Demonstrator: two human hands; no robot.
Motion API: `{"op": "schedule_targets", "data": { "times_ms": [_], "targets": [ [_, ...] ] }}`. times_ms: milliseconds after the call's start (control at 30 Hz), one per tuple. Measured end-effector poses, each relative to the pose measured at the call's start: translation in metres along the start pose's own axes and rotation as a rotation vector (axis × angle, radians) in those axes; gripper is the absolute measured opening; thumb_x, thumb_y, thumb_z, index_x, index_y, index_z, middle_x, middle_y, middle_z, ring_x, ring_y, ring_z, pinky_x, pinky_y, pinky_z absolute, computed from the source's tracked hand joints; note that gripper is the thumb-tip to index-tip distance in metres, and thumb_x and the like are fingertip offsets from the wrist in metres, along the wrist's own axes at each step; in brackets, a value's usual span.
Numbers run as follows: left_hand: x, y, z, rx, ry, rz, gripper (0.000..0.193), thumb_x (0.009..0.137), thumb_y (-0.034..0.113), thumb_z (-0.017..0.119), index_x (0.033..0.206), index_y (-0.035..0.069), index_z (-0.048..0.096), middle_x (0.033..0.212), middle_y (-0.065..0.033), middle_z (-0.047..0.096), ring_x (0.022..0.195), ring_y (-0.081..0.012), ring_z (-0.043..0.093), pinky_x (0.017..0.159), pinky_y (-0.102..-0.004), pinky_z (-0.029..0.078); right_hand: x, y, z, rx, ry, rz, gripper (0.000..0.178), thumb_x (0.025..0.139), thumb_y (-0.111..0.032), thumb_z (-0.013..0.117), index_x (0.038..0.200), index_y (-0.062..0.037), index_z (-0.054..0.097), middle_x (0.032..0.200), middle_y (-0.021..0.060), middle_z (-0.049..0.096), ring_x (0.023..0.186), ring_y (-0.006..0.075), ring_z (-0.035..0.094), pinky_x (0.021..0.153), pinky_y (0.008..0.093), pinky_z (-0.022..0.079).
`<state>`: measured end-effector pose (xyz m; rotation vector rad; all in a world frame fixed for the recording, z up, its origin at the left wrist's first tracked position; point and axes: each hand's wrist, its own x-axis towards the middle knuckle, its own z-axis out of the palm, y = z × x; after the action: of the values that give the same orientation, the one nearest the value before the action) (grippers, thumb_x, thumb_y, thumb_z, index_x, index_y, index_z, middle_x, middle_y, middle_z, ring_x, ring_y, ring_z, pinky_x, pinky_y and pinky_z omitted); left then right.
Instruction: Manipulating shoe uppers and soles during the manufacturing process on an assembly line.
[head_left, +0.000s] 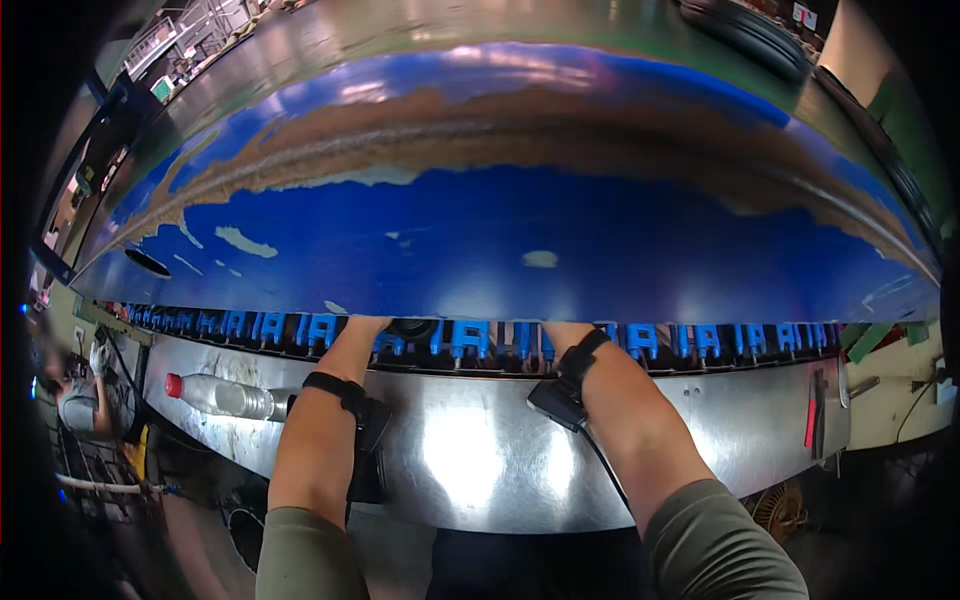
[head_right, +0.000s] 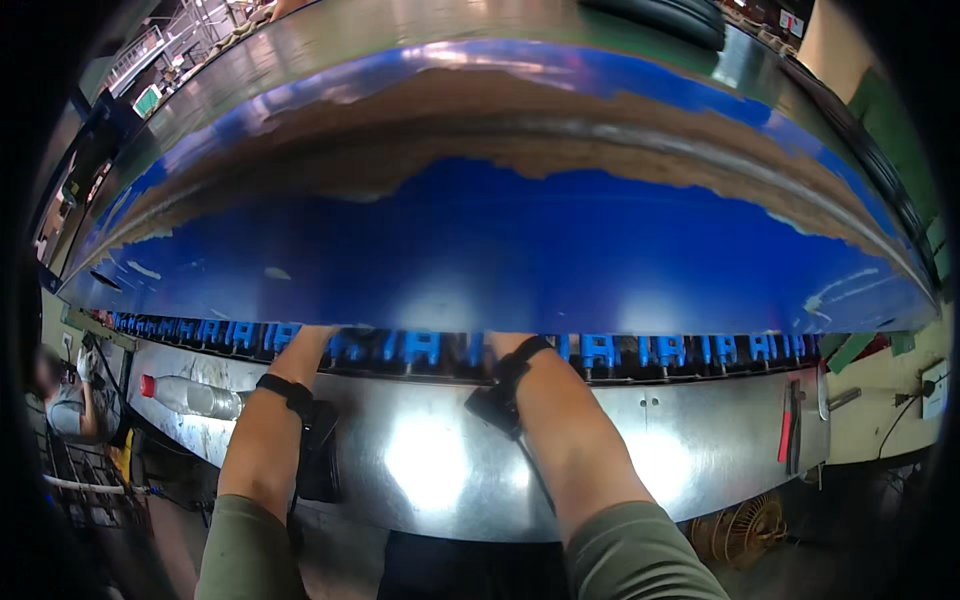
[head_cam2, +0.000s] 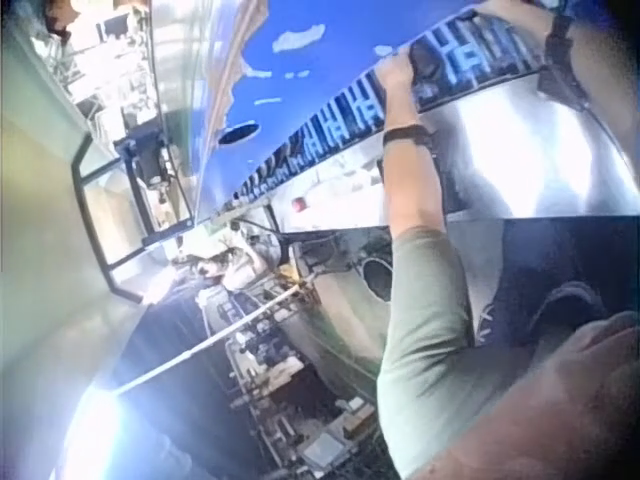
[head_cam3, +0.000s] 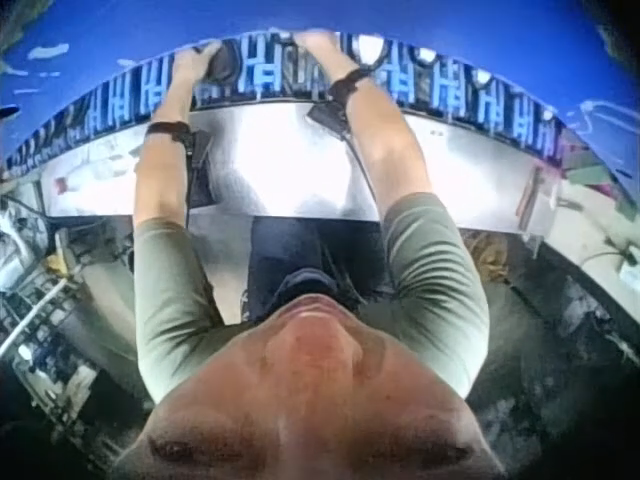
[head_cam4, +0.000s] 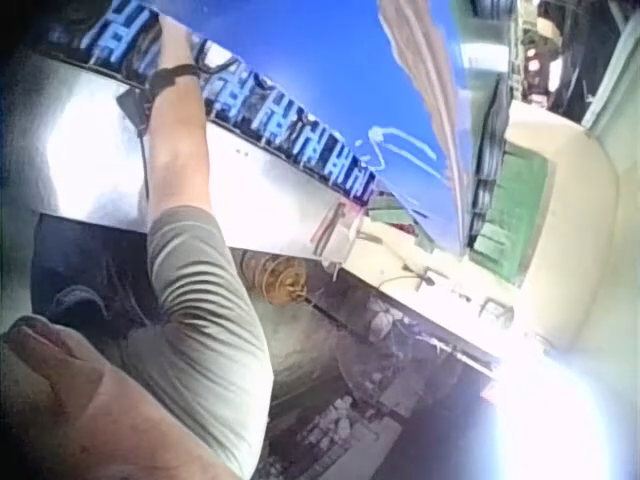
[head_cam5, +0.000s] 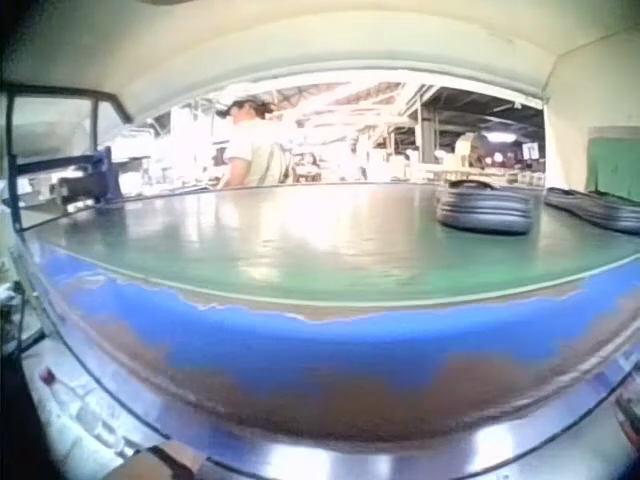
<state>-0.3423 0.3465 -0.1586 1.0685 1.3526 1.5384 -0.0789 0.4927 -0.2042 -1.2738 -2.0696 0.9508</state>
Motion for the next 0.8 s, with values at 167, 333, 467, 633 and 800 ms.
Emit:
{"op": "schedule_targets", "data": {
  "times_ms": [167,333,467,633,800],
  "targets": [
    [-0.074,0.070,0.065,1.404,0.005,-0.171,0.057,0.088,0.027,0.071,0.135,0.000,0.054,0.146,-0.0282,0.044,0.133,-0.0436,0.048,0.108,-0.0457,0.045,-0.146,-0.025,-0.113,1.262,-0.301,0.480,0.048,0.102,-0.035,0.060,0.136,-0.0016,0.053,0.133,0.0152,0.060,0.120,0.0270,0.060,0.100,0.0437,0.050],
    [-0.151,0.255,0.243,0.883,-0.699,0.966,0.049,0.082,0.013,0.073,0.127,0.000,0.059,0.136,-0.0241,0.052,0.126,-0.0437,0.052,0.106,-0.0475,0.046,-0.381,0.000,-0.222,1.384,-0.118,0.669,0.052,0.105,-0.035,0.054,0.144,-0.0020,0.045,0.131,0.0205,0.058,0.118,0.0342,0.060,0.097,0.0491,0.054],
    [-0.099,0.397,0.338,0.801,-0.205,1.420,0.037,0.084,0.013,0.067,0.119,0.001,0.063,0.122,-0.0251,0.060,0.118,-0.0399,0.058,0.099,-0.0487,0.049,-0.488,0.013,-0.241,0.293,0.137,0.277,0.077,0.086,-0.024,0.078,0.149,-0.0008,0.039,0.138,0.0231,0.053,0.122,0.0336,0.057,0.103,0.0458,0.047],
    [-0.031,0.408,0.316,1.423,-0.126,0.867,0.031,0.083,0.018,0.072,0.107,-0.001,0.067,0.107,-0.0243,0.067,0.105,-0.0416,0.063,0.092,-0.0485,0.049,-0.509,0.000,-0.217,-0.012,0.344,0.267,0.073,0.080,-0.022,0.081,0.141,-0.0023,0.046,0.129,0.0275,0.059,0.121,0.0440,0.057,0.102,0.0483,0.047],
    [-0.163,0.433,0.338,1.061,-0.166,0.861,0.024,0.085,0.022,0.074,0.094,0.001,0.066,0.088,-0.0177,0.064,0.085,-0.0390,0.062,0.077,-0.0446,0.050,-0.509,-0.010,-0.254,-0.163,0.214,0.233,0.069,0.081,-0.024,0.078,0.138,0.0013,0.048,0.106,0.0303,0.068,0.100,0.0478,0.066,0.089,0.0526,0.052]
  ]
}}
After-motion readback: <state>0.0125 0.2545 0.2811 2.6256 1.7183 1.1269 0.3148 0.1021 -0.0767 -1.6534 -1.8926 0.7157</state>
